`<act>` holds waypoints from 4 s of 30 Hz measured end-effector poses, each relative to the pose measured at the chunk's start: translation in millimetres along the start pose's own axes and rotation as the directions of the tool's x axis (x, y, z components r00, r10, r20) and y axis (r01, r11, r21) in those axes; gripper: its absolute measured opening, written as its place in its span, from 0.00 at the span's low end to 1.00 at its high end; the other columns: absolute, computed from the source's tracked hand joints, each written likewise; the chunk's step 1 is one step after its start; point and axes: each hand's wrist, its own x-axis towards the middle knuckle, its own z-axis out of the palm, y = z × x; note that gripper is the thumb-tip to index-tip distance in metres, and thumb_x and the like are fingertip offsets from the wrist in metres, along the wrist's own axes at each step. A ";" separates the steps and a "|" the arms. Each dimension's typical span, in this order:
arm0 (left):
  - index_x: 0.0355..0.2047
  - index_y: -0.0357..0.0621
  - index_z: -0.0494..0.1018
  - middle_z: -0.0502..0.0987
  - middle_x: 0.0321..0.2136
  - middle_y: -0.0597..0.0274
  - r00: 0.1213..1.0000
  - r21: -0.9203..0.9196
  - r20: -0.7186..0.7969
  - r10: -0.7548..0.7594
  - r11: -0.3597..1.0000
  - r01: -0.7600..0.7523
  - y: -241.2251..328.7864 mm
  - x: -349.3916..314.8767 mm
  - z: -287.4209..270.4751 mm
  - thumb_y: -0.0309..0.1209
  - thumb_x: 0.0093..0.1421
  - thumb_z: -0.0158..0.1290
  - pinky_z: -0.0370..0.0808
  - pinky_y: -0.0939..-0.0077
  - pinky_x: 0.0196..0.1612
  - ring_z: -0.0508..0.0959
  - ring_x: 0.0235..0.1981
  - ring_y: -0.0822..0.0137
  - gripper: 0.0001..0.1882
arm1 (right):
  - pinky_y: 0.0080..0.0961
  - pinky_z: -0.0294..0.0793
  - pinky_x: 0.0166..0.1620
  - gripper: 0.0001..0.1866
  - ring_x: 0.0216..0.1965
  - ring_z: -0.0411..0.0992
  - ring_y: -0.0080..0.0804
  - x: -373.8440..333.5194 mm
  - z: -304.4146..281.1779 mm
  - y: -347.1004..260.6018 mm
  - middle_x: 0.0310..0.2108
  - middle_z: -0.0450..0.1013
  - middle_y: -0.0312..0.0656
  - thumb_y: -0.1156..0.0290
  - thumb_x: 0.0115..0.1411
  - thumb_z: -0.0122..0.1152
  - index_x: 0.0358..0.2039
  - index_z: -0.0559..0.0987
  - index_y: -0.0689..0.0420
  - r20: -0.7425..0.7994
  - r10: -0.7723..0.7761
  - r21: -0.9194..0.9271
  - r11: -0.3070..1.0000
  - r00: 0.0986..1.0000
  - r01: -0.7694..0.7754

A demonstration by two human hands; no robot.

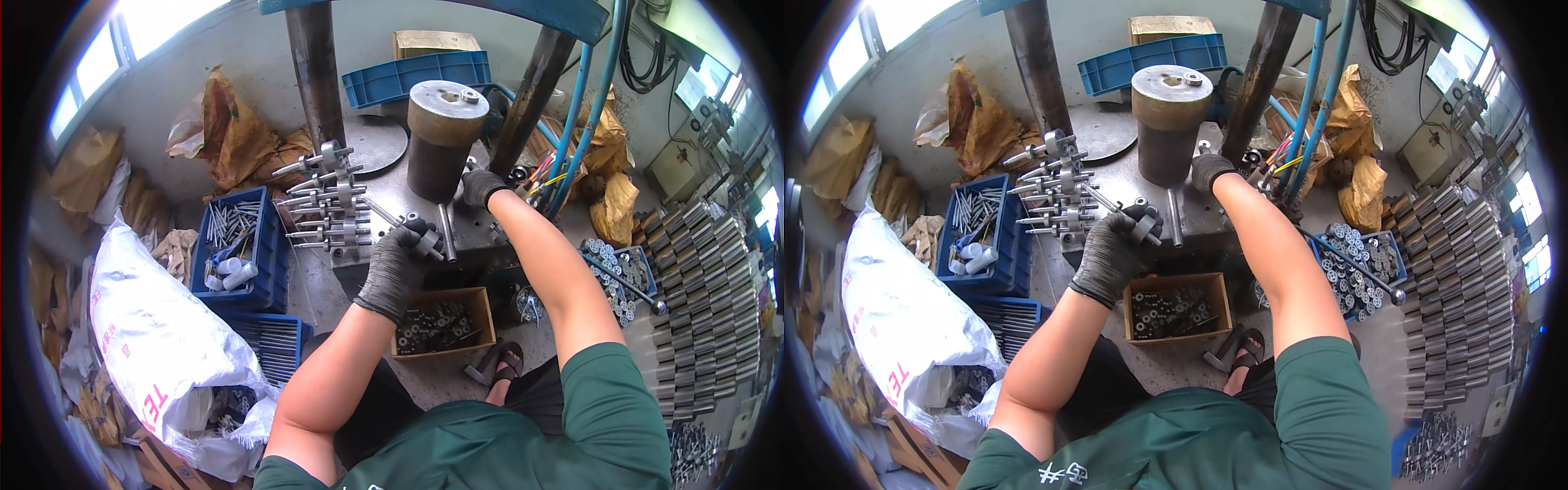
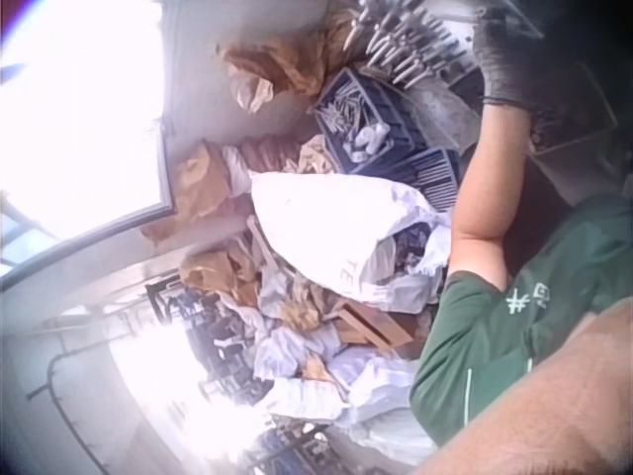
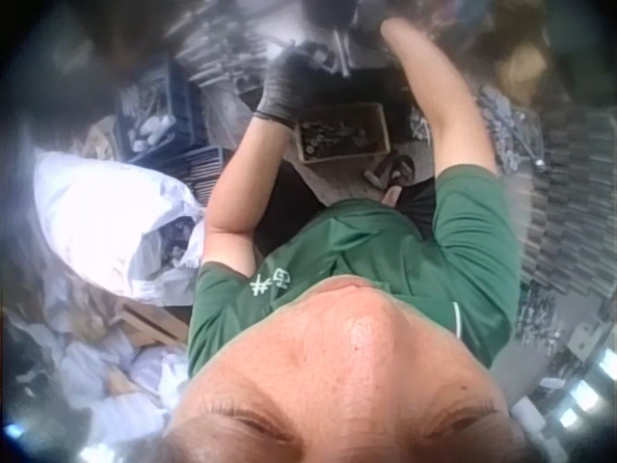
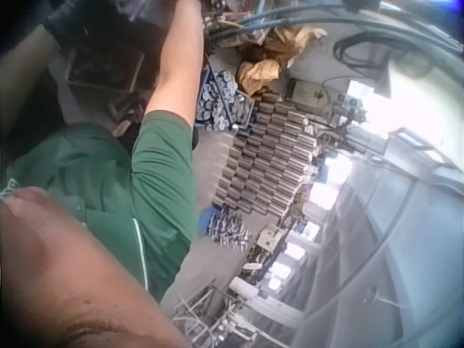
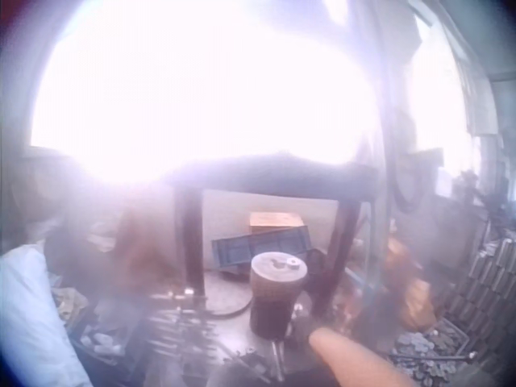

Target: Operating a press machine to assemble metal gears and pins.

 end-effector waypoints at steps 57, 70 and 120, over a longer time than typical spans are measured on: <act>0.65 0.43 0.63 0.78 0.40 0.58 0.987 0.361 0.102 0.123 0.920 -0.152 -12.0 -15.1 38.9 0.24 0.62 0.59 0.81 0.69 0.42 0.80 0.38 0.67 0.31 | 0.36 0.80 0.49 0.13 0.40 0.81 0.46 -26.2 -168.2 24.8 0.39 0.81 0.52 0.63 0.56 0.68 0.37 0.85 0.59 -0.756 0.205 0.432 0.870 0.621 0.239; 0.64 0.42 0.64 0.77 0.39 0.62 0.986 0.306 0.087 0.142 0.938 -0.162 -10.2 -15.8 38.1 0.21 0.60 0.59 0.80 0.72 0.43 0.79 0.38 0.68 0.32 | 0.40 0.77 0.55 0.17 0.48 0.80 0.49 -27.4 -166.1 10.2 0.43 0.82 0.52 0.56 0.60 0.65 0.44 0.85 0.52 -0.609 0.296 0.425 0.905 0.736 -0.012; 0.56 0.48 0.74 0.77 0.38 0.65 0.812 0.824 0.461 0.358 0.166 -0.542 76.5 188.6 207.9 0.26 0.63 0.64 0.89 0.65 0.42 0.78 0.42 0.70 0.21 | 0.45 0.80 0.43 0.22 0.37 0.80 0.53 -411.3 -45.7 139.8 0.36 0.80 0.53 0.60 0.54 0.67 0.47 0.83 0.57 -0.157 -0.024 0.230 0.971 0.987 0.060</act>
